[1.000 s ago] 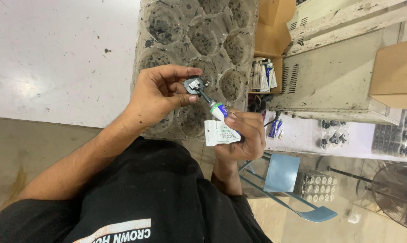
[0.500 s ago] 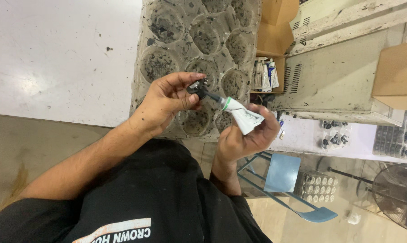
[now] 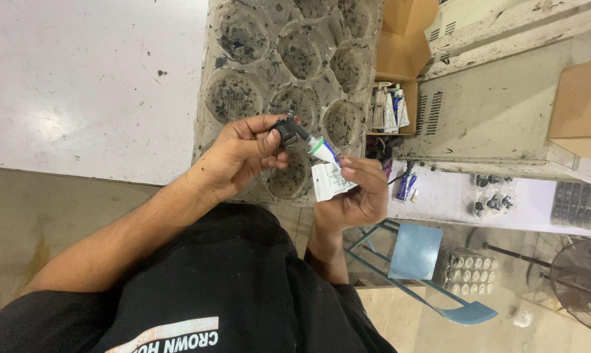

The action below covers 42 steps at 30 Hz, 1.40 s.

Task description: The person picks small black plug-like components one at a time from a plastic tray, squeezes adhesive from a tube onto each component, and places it back into the tray, repeating this across many components on the workbench.

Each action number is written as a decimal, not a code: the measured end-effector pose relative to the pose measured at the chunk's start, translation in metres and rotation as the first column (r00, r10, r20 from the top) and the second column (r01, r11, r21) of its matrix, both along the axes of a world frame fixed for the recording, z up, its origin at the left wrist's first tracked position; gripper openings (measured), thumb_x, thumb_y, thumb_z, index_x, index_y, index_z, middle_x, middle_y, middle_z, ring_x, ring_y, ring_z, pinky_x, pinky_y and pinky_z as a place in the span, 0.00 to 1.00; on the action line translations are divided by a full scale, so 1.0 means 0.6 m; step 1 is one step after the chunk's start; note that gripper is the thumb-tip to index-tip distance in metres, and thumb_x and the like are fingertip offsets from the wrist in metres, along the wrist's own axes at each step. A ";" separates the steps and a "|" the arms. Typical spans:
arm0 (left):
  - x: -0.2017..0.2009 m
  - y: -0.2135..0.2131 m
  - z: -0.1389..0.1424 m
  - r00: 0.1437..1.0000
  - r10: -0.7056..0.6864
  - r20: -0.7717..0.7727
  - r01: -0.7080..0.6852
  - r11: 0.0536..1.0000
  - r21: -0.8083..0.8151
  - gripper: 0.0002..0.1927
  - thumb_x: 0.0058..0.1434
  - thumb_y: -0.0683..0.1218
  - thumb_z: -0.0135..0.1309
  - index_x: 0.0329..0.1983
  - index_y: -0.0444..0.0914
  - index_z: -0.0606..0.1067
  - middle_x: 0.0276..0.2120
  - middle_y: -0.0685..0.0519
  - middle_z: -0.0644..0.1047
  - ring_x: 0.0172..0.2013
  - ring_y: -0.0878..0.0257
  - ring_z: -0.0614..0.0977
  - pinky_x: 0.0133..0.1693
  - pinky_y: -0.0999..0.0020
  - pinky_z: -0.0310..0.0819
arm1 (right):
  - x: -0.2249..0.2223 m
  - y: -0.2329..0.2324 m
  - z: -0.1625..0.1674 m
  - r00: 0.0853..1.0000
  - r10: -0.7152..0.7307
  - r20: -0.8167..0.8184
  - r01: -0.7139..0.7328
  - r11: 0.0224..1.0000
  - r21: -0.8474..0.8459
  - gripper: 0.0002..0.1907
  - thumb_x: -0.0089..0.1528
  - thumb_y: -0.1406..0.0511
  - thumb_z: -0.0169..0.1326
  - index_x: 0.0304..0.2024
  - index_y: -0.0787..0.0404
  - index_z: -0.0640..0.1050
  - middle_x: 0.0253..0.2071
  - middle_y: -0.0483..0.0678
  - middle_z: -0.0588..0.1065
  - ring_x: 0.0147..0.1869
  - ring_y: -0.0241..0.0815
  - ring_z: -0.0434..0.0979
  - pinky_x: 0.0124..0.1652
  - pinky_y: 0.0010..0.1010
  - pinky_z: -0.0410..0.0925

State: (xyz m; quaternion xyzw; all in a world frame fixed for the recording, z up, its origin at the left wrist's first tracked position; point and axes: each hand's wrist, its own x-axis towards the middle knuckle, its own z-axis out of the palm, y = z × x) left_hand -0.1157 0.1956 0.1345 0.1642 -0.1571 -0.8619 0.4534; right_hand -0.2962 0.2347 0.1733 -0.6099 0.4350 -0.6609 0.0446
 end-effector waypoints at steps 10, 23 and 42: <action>-0.003 0.003 -0.013 0.998 -0.027 -0.049 0.028 0.999 0.031 0.20 0.69 0.43 0.57 0.61 0.31 0.74 0.41 0.51 0.81 0.36 0.65 0.83 0.42 0.70 0.81 | 0.007 0.002 0.004 0.997 -0.032 -0.075 0.034 0.999 0.013 0.11 0.58 0.77 0.62 0.37 0.63 0.74 0.37 0.50 0.77 0.43 0.44 0.79 0.42 0.31 0.76; -0.004 0.000 -0.013 0.997 -0.030 -0.069 0.032 0.999 0.026 0.20 0.70 0.44 0.55 0.62 0.29 0.74 0.43 0.50 0.82 0.35 0.65 0.83 0.41 0.70 0.81 | 0.005 0.008 0.012 0.995 0.002 -0.104 0.003 0.999 0.051 0.11 0.56 0.80 0.60 0.36 0.63 0.74 0.37 0.50 0.76 0.43 0.43 0.79 0.43 0.32 0.76; -0.014 -0.044 -0.019 0.992 0.095 -0.087 -0.100 0.993 -0.059 0.21 0.64 0.43 0.63 0.59 0.32 0.74 0.41 0.50 0.81 0.27 0.66 0.77 0.30 0.75 0.71 | -0.028 0.010 0.016 0.999 -0.017 0.046 0.006 0.974 0.225 0.13 0.56 0.81 0.54 0.42 0.67 0.76 0.41 0.50 0.74 0.42 0.37 0.76 0.43 0.22 0.70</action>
